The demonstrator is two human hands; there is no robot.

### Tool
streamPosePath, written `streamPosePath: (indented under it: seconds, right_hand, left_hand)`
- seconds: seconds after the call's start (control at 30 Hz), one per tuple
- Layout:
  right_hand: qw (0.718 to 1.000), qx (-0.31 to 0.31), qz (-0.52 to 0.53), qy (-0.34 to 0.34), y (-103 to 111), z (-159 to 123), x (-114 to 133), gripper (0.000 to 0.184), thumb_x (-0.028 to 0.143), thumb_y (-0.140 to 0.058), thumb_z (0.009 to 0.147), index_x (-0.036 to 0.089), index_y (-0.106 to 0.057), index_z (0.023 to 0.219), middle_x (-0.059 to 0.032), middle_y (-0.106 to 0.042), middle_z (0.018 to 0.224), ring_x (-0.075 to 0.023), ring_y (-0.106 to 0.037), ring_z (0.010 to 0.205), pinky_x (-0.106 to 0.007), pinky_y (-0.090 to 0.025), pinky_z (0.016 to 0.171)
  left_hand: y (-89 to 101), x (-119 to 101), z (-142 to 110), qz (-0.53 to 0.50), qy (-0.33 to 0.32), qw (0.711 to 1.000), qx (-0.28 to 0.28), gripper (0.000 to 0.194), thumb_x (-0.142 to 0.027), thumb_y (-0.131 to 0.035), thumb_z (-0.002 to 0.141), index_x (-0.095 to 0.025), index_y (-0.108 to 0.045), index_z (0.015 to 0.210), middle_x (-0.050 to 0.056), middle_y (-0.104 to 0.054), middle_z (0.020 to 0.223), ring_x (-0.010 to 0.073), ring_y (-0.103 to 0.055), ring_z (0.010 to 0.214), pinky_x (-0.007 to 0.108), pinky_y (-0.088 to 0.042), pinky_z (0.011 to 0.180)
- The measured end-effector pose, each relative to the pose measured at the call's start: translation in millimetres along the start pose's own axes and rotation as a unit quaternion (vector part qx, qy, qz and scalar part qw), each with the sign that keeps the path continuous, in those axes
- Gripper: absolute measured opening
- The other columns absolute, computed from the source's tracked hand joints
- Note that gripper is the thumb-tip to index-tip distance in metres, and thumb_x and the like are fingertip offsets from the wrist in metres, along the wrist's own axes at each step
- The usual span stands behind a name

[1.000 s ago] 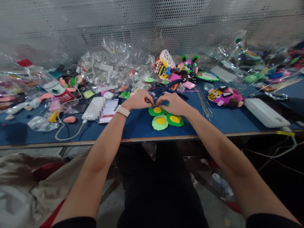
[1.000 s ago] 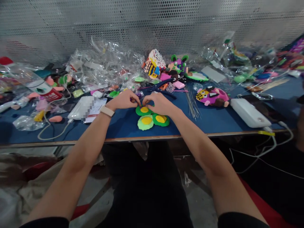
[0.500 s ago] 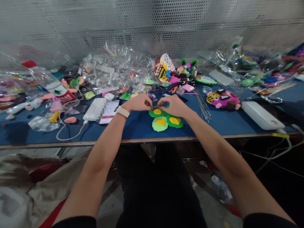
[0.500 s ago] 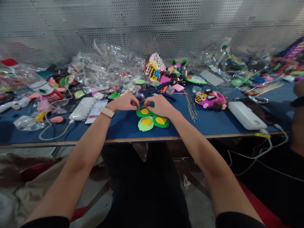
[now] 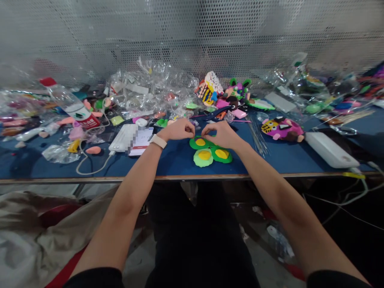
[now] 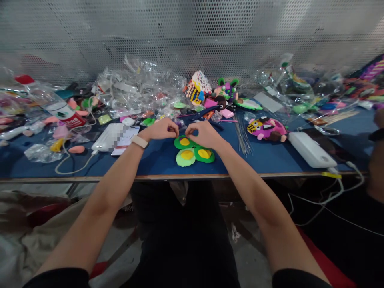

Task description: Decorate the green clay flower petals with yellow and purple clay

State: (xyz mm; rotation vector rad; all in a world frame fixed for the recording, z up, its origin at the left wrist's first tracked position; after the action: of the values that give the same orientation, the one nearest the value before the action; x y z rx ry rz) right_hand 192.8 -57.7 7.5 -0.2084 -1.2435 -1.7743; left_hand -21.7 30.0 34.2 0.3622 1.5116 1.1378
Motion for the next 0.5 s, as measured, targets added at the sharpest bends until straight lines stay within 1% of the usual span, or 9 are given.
streamPosePath:
  seconds: [0.1,0.13,0.23,0.3,0.4,0.5]
  right_hand:
    - [1.000,0.012,-0.006,-0.003,-0.8,0.2,0.0,0.015,0.017,-0.071,0.086,0.024,-0.084,0.089,-0.0019,-0.085,0.086,-0.0247,-0.081,0.085,-0.037,-0.059,0.087]
    - [1.000,0.012,-0.008,-0.003,-0.9,0.3,0.1,0.015,0.017,-0.070,0.086,0.024,-0.084,0.089,-0.0017,-0.085,0.087,-0.0246,-0.081,0.085,-0.038,-0.059,0.087]
    - [1.000,0.000,0.003,-0.002,-1.0,1.0,0.3,0.015,0.017,-0.070,0.086,0.024,-0.083,0.089,-0.0022,-0.086,0.088,-0.0244,-0.081,0.085,-0.037,-0.059,0.087]
    - [1.000,0.003,0.015,-0.003,-1.6,1.5,0.5,0.013,0.019,-0.071,0.087,0.023,-0.083,0.089,-0.0028,-0.086,0.089,-0.0240,-0.081,0.085,-0.037,-0.059,0.086]
    - [1.000,0.009,0.022,-0.001,-1.6,2.1,1.7,0.012,0.021,-0.071,0.087,0.023,-0.082,0.089,-0.0035,-0.085,0.089,-0.0232,-0.080,0.084,-0.035,-0.059,0.085]
    - [1.000,0.002,0.006,-0.002,0.2,1.6,3.6,0.011,0.019,-0.071,0.085,0.022,-0.081,0.089,-0.0043,-0.084,0.088,-0.0232,-0.079,0.083,-0.035,-0.059,0.082]
  left_hand:
    - [-3.4,2.6,1.7,-0.008,-0.007,1.000,0.019,0.017,-0.019,-0.068,0.077,-0.016,-0.084,0.078,-0.003,-0.055,0.053,0.0108,-0.045,0.053,0.028,-0.034,0.059]
    - [-4.2,3.6,2.5,-0.010,-0.009,1.000,0.014,0.017,-0.019,-0.068,0.078,-0.016,-0.085,0.080,-0.003,-0.053,0.053,0.0106,-0.044,0.052,0.027,-0.033,0.058]
    - [-4.7,6.1,4.2,-0.004,-0.010,1.000,-0.023,0.016,-0.021,-0.071,0.081,-0.016,-0.086,0.086,-0.005,-0.047,0.052,0.0102,-0.042,0.051,0.027,-0.032,0.057]
    - [-4.9,6.8,4.6,0.006,-0.009,1.000,-0.018,0.016,-0.022,-0.074,0.082,-0.016,-0.087,0.088,-0.006,-0.043,0.050,0.0099,-0.041,0.050,0.027,-0.031,0.057]
    - [-4.6,7.5,4.2,0.011,-0.008,1.000,0.009,0.017,-0.026,-0.077,0.083,-0.016,-0.088,0.092,-0.006,-0.044,0.050,0.0101,-0.043,0.050,0.026,-0.031,0.056]
    - [-4.1,8.9,4.2,0.002,-0.001,1.000,0.007,0.018,-0.027,-0.076,0.085,-0.016,-0.088,0.093,-0.005,-0.048,0.050,0.0109,-0.045,0.050,0.027,-0.030,0.056]
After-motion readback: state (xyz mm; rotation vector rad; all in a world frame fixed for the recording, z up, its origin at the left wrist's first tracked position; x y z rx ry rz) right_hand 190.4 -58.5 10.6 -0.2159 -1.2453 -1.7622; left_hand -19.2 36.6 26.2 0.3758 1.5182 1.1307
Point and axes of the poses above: each hand's wrist, its own z-axis towards the middle knuckle, its own y-axis out of the back of the hand, x = y × z, the point moved 2 cm from there along z, towards the middle knuckle
